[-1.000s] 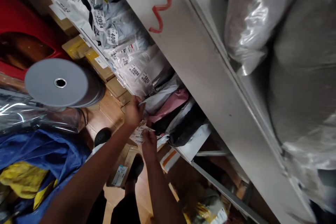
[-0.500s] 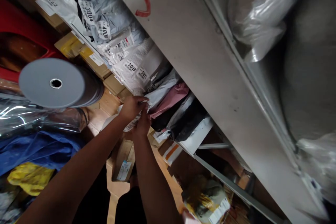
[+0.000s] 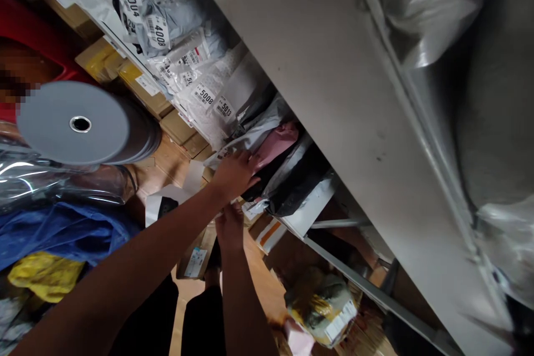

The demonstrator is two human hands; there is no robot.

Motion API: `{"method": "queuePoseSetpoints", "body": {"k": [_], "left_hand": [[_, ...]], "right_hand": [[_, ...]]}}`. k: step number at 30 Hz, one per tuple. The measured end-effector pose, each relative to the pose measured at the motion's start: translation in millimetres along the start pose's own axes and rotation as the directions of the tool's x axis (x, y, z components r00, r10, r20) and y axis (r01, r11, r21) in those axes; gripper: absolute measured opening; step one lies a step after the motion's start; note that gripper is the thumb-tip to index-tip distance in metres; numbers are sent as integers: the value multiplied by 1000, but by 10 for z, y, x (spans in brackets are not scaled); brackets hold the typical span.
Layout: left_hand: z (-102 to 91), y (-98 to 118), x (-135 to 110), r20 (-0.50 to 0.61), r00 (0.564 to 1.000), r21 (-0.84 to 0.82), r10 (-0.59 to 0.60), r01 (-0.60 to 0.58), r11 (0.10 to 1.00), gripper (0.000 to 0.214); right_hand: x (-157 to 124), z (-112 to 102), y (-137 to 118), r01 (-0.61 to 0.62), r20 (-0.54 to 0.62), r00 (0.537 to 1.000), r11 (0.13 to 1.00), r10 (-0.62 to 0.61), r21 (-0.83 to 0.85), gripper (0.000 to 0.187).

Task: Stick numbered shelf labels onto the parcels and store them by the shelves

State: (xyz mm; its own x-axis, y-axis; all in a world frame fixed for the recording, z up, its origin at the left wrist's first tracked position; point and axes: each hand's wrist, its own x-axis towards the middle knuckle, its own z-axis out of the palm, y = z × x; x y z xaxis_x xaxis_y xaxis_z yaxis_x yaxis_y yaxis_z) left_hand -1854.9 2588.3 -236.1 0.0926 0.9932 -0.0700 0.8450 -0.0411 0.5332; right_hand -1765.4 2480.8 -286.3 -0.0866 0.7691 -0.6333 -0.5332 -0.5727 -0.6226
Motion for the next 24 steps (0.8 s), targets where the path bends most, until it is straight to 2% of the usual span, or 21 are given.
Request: {"method": "queuePoseSetpoints", "body": {"k": [1,3,4,8,12,15,17,21,24], "left_hand": [[36,-8,34,57,996,-26,-68,69,997,29],[81,-111,98,105,976,-121,-189,201,972,28],[87,-188,120,112,976,-184,-188,206,961,26],[67,-416,103,152,988,-348,3,51,936,29],[80,-371,36,166,985,-450,-44,115,885,22],[128,-305,41,167,977,-429,-131,192,883,15],[170,-289,58,141,978,-417,-155,201,886,17],[245,-275,66,101,989,-352,-105,134,926,20],[278,-233,53,108,991,-293,-75,104,950,22]], "right_hand": [[10,-56,-57,8,-1,1000,1000,-8,0,31],[94,-129,-135,19,-41,999,1000,-19,2,31],[160,-142,-151,23,-74,997,1000,-23,-1,32],[448,-46,-115,78,-179,981,997,-79,-13,32],[624,115,-80,126,-240,962,992,-130,-30,25],[658,172,-91,104,-322,941,994,-103,-14,20],[652,178,-100,87,-360,929,996,-80,3,21],[638,128,-92,60,-254,966,997,-48,39,16],[644,34,-77,-10,-273,962,998,-7,-58,28]]}}
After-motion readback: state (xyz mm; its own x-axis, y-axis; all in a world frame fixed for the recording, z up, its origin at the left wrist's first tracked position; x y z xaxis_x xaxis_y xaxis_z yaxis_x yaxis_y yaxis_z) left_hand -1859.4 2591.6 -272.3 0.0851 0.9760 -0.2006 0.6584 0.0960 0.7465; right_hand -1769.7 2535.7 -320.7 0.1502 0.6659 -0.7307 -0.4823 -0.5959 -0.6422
